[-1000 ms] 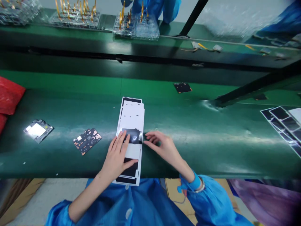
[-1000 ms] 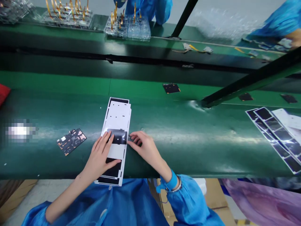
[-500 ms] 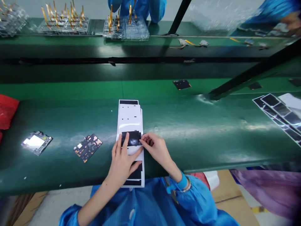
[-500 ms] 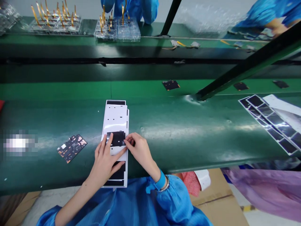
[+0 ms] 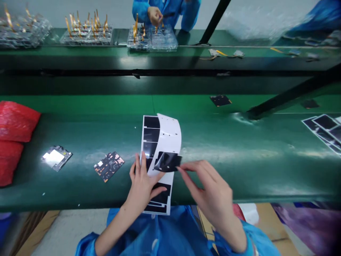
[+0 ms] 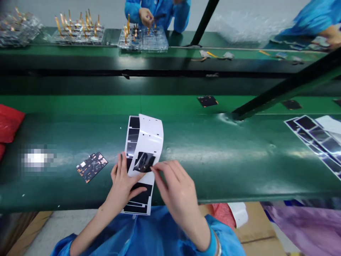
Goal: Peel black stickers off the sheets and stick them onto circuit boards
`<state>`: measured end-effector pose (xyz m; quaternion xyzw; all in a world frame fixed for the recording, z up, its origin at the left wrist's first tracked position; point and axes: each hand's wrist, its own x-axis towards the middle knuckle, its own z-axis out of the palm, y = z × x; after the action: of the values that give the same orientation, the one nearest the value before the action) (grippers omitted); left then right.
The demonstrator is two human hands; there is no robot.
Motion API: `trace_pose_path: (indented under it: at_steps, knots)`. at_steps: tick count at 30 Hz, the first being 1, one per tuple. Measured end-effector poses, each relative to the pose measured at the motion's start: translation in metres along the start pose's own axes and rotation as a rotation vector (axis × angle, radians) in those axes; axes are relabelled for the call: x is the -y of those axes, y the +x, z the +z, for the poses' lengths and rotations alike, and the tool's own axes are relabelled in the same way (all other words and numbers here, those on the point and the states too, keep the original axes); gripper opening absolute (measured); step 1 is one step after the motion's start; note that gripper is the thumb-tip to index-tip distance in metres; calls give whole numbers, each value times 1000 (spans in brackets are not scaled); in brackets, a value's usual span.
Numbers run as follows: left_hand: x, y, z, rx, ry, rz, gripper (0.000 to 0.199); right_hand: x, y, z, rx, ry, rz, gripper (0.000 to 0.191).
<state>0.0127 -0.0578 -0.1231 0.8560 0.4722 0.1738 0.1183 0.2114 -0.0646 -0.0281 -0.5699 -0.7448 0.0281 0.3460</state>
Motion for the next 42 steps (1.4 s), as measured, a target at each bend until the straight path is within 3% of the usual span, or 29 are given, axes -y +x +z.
trace_pose_path:
  at_steps: [4,7,9,11,13,17,21,23,30,34,39,42]
  knots:
    - [36,-20,-35,-48,83,-107,56,-22,5,-22,-29,-62,-39,11]
    - [76,-40,-61,-118,165,-233,48,-32,11,-32,14,-28,-126,15]
    - [103,-54,-75,-138,170,-326,53,-32,16,-39,20,-24,-207,19]
    - [125,-68,-84,-99,145,-412,62,-29,19,-46,6,-44,-243,22]
    - [136,-78,-86,-50,109,-464,56,-25,20,-51,-20,-68,-223,24]
    - [122,-77,-71,-51,149,-447,38,-25,22,-50,-73,-22,-156,28]
    - [89,-52,-49,-36,179,-361,43,-33,25,-37,-94,74,-230,29]
    - [85,-45,-47,-27,146,-339,45,-37,24,-33,-84,98,-223,28]
    - [121,-74,-70,-21,92,-408,66,-44,11,-25,-135,318,41,22]
    - [117,-79,-73,-66,163,-362,57,-40,14,-14,-187,552,248,18]
    - [118,-73,-71,-95,190,-279,50,-40,20,-7,-102,703,437,9]
    - [128,-74,-80,-132,156,-328,53,-45,19,-5,-65,809,484,11]
